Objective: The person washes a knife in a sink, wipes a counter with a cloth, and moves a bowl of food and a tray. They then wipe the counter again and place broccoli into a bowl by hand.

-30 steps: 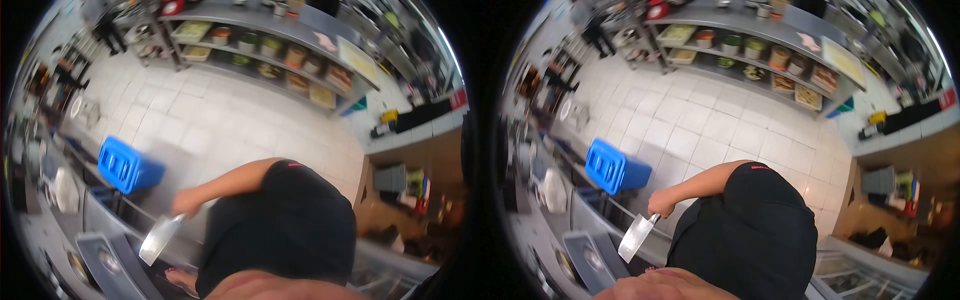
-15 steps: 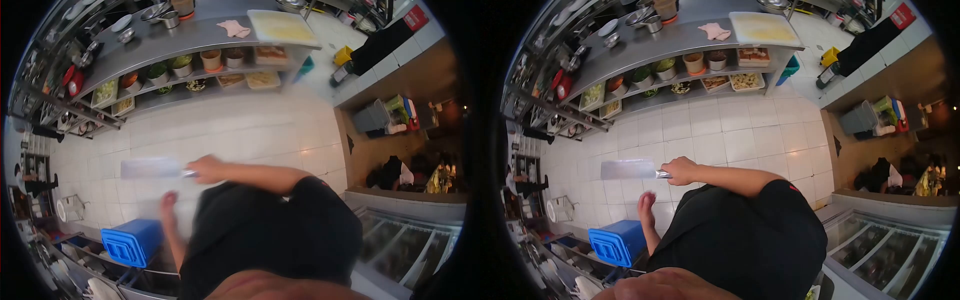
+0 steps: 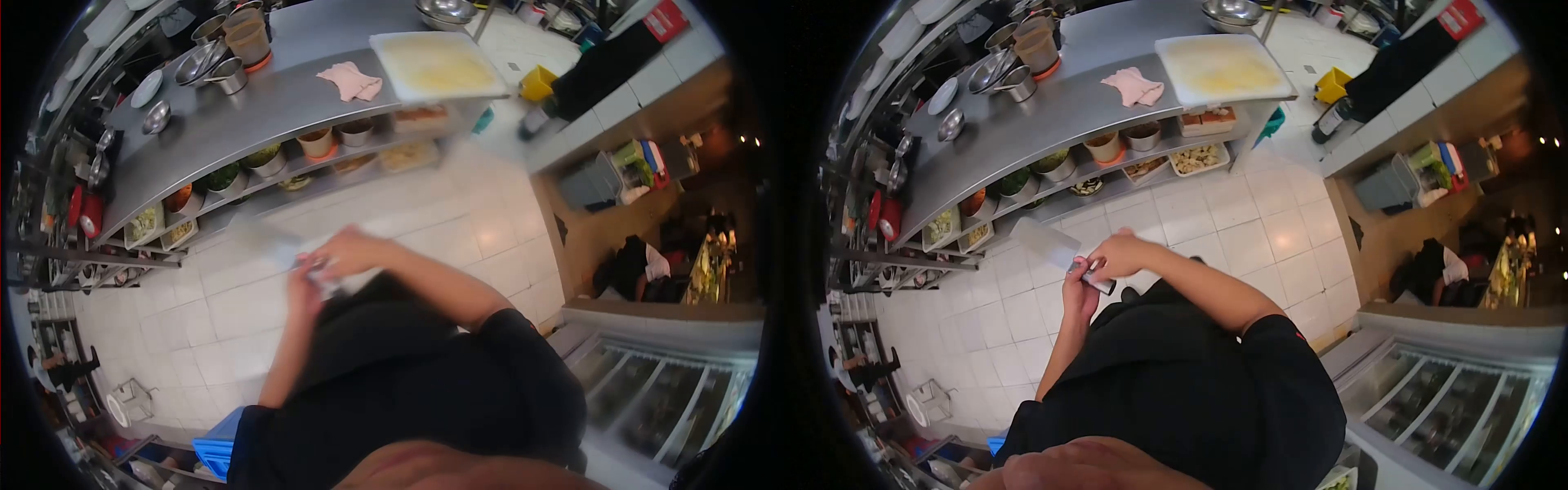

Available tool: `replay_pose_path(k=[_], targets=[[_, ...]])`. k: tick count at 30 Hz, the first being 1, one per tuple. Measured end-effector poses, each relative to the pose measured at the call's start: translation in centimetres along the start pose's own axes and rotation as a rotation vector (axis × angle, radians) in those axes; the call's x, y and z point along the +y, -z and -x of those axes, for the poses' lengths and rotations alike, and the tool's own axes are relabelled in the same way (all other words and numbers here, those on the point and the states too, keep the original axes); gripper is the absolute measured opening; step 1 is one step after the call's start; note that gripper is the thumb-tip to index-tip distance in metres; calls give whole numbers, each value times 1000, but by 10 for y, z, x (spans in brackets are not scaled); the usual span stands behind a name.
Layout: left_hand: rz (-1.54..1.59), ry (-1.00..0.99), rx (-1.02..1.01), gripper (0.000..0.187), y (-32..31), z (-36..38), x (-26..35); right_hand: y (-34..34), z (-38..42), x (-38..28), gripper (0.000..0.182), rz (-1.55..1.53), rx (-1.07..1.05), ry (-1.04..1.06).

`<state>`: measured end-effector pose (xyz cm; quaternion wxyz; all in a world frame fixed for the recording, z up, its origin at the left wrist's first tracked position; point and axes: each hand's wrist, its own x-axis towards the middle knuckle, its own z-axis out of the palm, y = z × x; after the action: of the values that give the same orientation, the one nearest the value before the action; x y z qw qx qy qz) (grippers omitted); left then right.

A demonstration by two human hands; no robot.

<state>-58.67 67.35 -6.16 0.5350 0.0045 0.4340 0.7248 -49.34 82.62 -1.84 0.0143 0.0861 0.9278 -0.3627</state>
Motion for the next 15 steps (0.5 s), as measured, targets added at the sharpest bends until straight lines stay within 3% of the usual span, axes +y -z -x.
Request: replay_pose_path(k=[1, 3, 5, 6, 7, 9, 10, 12, 13, 15], targets=[[64, 31, 72, 11, 3, -12, 3, 16, -10, 17, 37, -15, -86, -84], [132, 31, 205, 10, 10, -34, 9, 48, -34, 70, 40, 126, 39, -92], [105, 8, 225, 10, 8, -47, 18, 90, -68, 128, 59, 273, 250, -111], [81, -2, 233, 11, 6, -49, 17, 132, -86, 131, 58, 387, 238, -177], [73, -60, 227, 11, -1, -55, 17, 161, -109, 157, 61, 290, 218, -188], [132, -147, 323, 11, -29, -64, 20, 208, -149, 195, 62, 465, 405, -33], [143, -183, 354, 14, -41, -72, 20, 216, -181, 227, 62, 488, 468, 60], [157, -280, 307, 24, -60, -92, 16, 203, -209, 285, 56, 515, 502, -140], [189, -307, 331, 28, -80, -98, 17, 186, -214, 306, 56, 504, 448, -104], [200, -353, 344, 31, -109, -123, 45, 178, -232, 329, 48, 386, 586, -40]])
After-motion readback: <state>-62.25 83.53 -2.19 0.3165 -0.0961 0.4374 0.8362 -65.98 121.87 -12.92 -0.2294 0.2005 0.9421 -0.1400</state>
